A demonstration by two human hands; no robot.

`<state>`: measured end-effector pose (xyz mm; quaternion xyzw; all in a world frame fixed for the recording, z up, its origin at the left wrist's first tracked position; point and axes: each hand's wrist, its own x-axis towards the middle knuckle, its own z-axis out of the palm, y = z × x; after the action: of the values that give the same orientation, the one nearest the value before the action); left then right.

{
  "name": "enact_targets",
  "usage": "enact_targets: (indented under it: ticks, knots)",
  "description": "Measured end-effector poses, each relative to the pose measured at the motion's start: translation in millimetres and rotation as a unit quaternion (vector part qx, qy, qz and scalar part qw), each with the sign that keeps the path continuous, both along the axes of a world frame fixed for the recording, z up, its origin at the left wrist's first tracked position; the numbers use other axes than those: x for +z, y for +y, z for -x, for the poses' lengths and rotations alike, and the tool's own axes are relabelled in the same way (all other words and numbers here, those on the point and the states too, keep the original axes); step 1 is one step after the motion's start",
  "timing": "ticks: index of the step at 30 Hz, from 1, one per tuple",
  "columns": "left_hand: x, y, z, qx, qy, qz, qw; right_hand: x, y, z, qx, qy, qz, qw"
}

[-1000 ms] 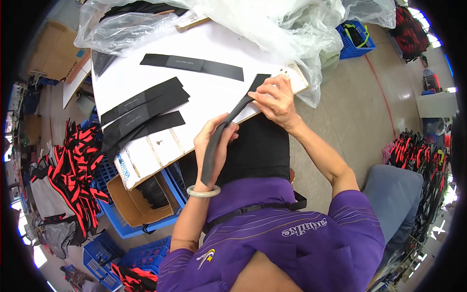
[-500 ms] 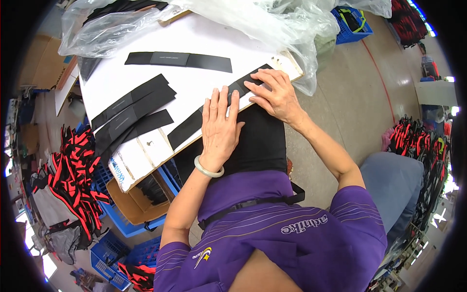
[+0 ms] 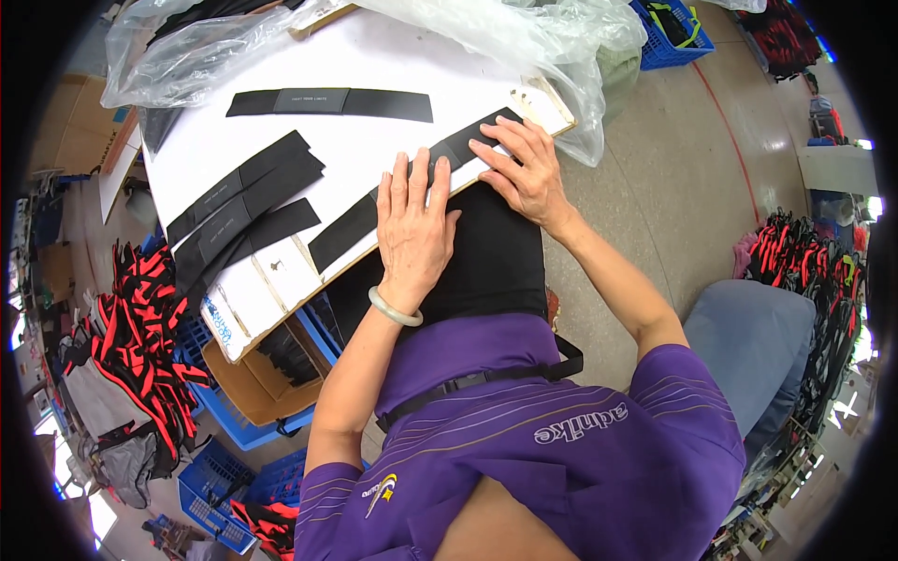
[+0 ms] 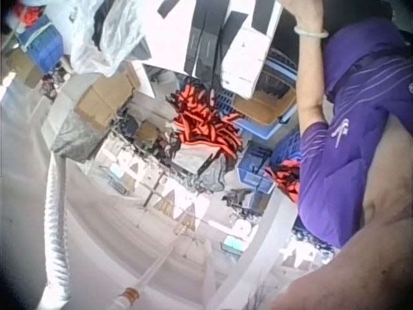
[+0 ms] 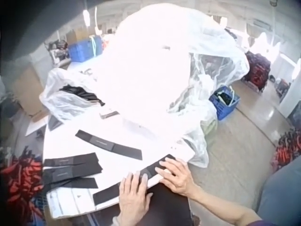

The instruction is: Handling and organizing black straps and components for the manufacture of life jackets.

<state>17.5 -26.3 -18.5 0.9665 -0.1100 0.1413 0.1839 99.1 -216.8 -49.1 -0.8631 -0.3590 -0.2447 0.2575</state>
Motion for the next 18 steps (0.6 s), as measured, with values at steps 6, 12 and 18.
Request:
enact_targets:
  ticks: [6, 12, 18]
  knots:
    - [1, -1, -2, -0.014, 0.002, -0.009, 1.000, -4, 1, 1, -0.008, -0.001, -0.019, 1.000]
    - [-3, -20, -2, 0.029, -0.007, -0.015, 0.999, -7, 1, 1, -0.010, 0.003, -0.023, 1.000]
    - [-14, -30, -6, 0.045, -0.040, 0.008, 0.998, -8, 3, 1, -0.010, 0.005, -0.028, 1.000]
